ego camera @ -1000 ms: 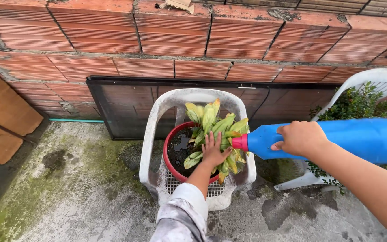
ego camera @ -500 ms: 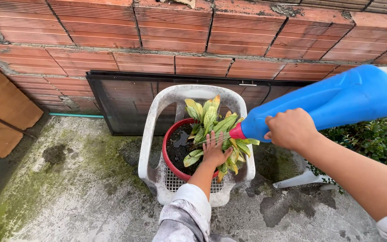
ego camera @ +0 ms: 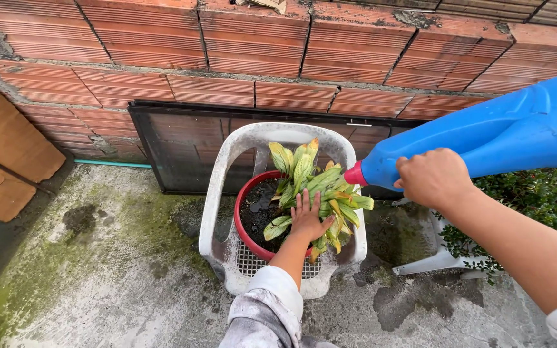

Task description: Watering a potted plant using a large blue plastic bottle.

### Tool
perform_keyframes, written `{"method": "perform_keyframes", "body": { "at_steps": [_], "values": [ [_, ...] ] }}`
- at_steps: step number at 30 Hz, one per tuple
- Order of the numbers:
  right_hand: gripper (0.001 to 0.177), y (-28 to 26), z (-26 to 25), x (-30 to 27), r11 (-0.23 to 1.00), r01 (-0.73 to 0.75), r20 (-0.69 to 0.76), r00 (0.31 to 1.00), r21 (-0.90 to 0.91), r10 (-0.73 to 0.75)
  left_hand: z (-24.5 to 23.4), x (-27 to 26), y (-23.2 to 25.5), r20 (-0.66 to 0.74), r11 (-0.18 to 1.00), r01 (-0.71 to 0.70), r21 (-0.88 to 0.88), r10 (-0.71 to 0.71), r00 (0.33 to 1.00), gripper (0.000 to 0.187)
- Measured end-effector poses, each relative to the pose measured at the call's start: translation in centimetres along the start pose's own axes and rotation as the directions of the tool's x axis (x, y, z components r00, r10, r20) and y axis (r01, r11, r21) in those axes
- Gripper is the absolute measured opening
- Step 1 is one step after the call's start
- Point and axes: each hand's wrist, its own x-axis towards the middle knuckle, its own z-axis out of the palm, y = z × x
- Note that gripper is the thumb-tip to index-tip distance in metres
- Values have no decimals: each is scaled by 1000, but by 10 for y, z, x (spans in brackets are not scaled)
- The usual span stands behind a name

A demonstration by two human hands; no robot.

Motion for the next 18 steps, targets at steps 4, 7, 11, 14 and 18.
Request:
{"method": "perform_keyframes", "body": {
  "at_steps": [4,7,11,14,18],
  "values": [
    [43,-6,-5,-11,1000,19,6,1000,12,-19,-15,-4,8,3,1000,16,-6,-16,1000,104],
    [44,-16,-6,-16,998,60,17,998,7,-60,-50,-25,21,97,994,104,-36,-100,990,107],
    [42,-28,-8,-12,991,118,-49,992,59,-116,-60,-8,5,39,964,233,-130,-230,972,98],
    [46,-32,-17,-8,987,62,-41,998,150,-56,8,75,-74,-197,967,243,-74,-253,947,71],
    [60,-31,-3,2,944,-53,-4,998,325,57,4,97,-132,-458,993,77,-88,-109,882,62]
  ]
}}
